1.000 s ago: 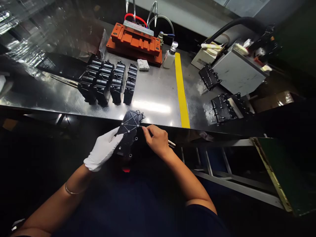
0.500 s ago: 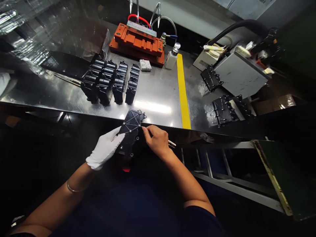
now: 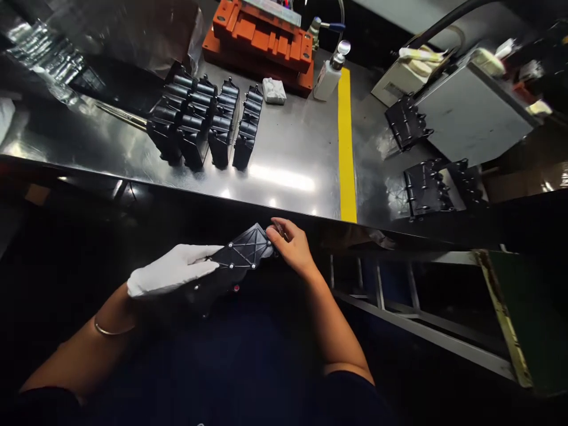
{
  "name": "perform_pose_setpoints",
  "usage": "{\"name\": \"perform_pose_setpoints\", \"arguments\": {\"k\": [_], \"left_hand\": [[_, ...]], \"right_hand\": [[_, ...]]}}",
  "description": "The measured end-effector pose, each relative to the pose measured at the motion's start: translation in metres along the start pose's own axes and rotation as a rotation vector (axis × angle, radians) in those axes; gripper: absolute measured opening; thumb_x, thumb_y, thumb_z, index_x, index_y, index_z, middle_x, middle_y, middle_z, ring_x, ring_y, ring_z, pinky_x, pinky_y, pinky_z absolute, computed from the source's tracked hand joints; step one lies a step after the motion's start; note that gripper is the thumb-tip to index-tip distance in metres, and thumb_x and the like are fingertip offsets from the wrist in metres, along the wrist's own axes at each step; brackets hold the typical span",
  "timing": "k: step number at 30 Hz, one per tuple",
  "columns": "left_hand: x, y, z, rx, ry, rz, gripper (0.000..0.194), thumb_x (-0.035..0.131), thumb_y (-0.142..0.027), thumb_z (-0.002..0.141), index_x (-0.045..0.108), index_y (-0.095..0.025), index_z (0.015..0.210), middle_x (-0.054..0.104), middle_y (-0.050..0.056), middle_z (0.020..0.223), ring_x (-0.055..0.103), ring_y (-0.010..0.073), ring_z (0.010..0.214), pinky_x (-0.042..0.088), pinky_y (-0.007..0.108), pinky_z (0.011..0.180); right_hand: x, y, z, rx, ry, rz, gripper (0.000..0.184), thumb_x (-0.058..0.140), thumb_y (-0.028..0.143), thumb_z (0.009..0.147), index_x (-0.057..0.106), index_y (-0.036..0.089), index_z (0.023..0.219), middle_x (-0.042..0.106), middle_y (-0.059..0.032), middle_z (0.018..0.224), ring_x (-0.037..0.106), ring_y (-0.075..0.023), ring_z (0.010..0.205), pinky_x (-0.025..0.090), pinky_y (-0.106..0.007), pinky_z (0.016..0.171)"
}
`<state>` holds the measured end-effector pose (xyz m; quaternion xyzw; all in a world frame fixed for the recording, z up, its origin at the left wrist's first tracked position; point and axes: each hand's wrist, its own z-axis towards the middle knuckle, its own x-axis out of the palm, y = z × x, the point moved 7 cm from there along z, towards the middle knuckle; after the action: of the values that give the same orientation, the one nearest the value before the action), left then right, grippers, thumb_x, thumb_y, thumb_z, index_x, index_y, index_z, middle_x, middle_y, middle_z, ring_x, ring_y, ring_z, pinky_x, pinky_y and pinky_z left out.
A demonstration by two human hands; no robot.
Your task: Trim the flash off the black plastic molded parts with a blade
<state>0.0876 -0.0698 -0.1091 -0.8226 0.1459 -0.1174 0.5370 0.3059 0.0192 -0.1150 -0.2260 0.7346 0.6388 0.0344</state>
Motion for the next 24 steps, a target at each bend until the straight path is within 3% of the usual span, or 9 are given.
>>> {"name": "perform_pose_setpoints", "arguments": {"k": [3, 6, 8, 11, 13, 17, 19, 21, 24], "left_hand": [[-0.001, 0.010, -0.014, -0.094, 0.148, 0.052, 0.041, 0.069, -0.034, 0.077, 0.074, -0.025, 0.116, 0.078, 0.001, 0.088, 0.071, 0.0230, 0.075, 0.056, 0.028, 0.067], [-0.003, 0.023, -0.019, -0.190, 0.248, 0.060, 0.037, 0.074, -0.034, 0.072, 0.078, -0.024, 0.107, 0.078, 0.002, 0.087, 0.071, 0.0224, 0.074, 0.054, 0.025, 0.065], [-0.013, 0.035, -0.016, -0.251, 0.152, -0.034, 0.036, 0.076, -0.035, 0.068, 0.079, -0.020, 0.100, 0.076, 0.004, 0.077, 0.068, 0.0212, 0.067, 0.053, 0.026, 0.060], [-0.044, 0.057, -0.010, -0.203, -0.288, -0.336, 0.037, 0.069, -0.042, 0.073, 0.075, -0.020, 0.103, 0.059, -0.002, 0.051, 0.057, 0.0152, 0.049, 0.050, 0.026, 0.051], [-0.050, 0.073, -0.010, -0.121, -0.479, -0.463, 0.037, 0.065, -0.041, 0.076, 0.071, -0.023, 0.108, 0.055, -0.005, 0.051, 0.057, 0.0141, 0.053, 0.054, 0.028, 0.058], [-0.005, 0.092, -0.008, -0.180, -0.342, -0.460, 0.030, 0.084, -0.028, 0.058, 0.074, -0.018, 0.085, 0.072, 0.004, 0.071, 0.069, 0.0238, 0.080, 0.057, 0.040, 0.083], [0.019, 0.087, -0.006, -0.172, -0.275, -0.582, 0.028, 0.081, -0.029, 0.061, 0.074, -0.019, 0.086, 0.076, 0.007, 0.092, 0.069, 0.0282, 0.098, 0.054, 0.046, 0.095], [0.027, 0.081, -0.004, -0.151, -0.329, -0.767, 0.022, 0.075, -0.031, 0.066, 0.075, -0.021, 0.085, 0.076, 0.007, 0.102, 0.066, 0.0289, 0.108, 0.053, 0.048, 0.097], [0.021, 0.082, 0.001, -0.172, -0.421, -0.926, 0.009, 0.075, -0.020, 0.062, 0.074, -0.020, 0.072, 0.077, 0.005, 0.092, 0.069, 0.0265, 0.100, 0.057, 0.047, 0.094]], "right_hand": [[0.046, -0.031, -0.025, 0.235, 0.438, 0.166, 0.050, 0.069, 0.063, 0.074, 0.071, 0.015, 0.088, 0.066, -0.0017, 0.069, 0.056, -0.0112, 0.056, 0.041, -0.021, 0.047], [0.075, -0.044, -0.047, 0.370, 0.567, 0.347, 0.046, 0.078, 0.056, 0.067, 0.071, 0.013, 0.081, 0.065, -0.0005, 0.064, 0.055, -0.0098, 0.053, 0.042, -0.020, 0.047], [0.082, -0.050, -0.052, 0.432, 0.499, 0.446, 0.045, 0.081, 0.054, 0.061, 0.071, 0.014, 0.079, 0.064, -0.0001, 0.062, 0.055, -0.0096, 0.050, 0.043, -0.021, 0.047], [0.083, -0.052, -0.053, 0.435, 0.336, 0.579, 0.047, 0.080, 0.058, 0.057, 0.069, 0.015, 0.075, 0.062, 0.0003, 0.059, 0.053, -0.0100, 0.048, 0.043, -0.022, 0.046], [0.078, -0.052, -0.051, 0.391, 0.204, 0.622, 0.047, 0.076, 0.061, 0.060, 0.067, 0.017, 0.072, 0.061, 0.0004, 0.058, 0.054, -0.0111, 0.049, 0.044, -0.023, 0.046], [0.073, -0.049, -0.050, 0.317, 0.034, 0.609, 0.046, 0.075, 0.062, 0.064, 0.065, 0.018, 0.074, 0.054, 0.0032, 0.056, 0.047, -0.0089, 0.047, 0.040, -0.022, 0.045], [0.079, -0.047, -0.051, 0.310, 0.041, 0.589, 0.044, 0.080, 0.057, 0.062, 0.065, 0.018, 0.075, 0.048, 0.0057, 0.054, 0.042, -0.0058, 0.046, 0.035, -0.020, 0.043], [0.084, -0.048, -0.052, 0.330, 0.053, 0.595, 0.045, 0.083, 0.055, 0.061, 0.065, 0.018, 0.080, 0.046, 0.0072, 0.056, 0.038, -0.0033, 0.045, 0.030, -0.017, 0.040], [0.082, -0.058, -0.053, 0.427, -0.003, 0.706, 0.049, 0.077, 0.059, 0.065, 0.064, 0.020, 0.092, 0.054, 0.0057, 0.069, 0.040, -0.0020, 0.046, 0.027, -0.015, 0.036]]}}
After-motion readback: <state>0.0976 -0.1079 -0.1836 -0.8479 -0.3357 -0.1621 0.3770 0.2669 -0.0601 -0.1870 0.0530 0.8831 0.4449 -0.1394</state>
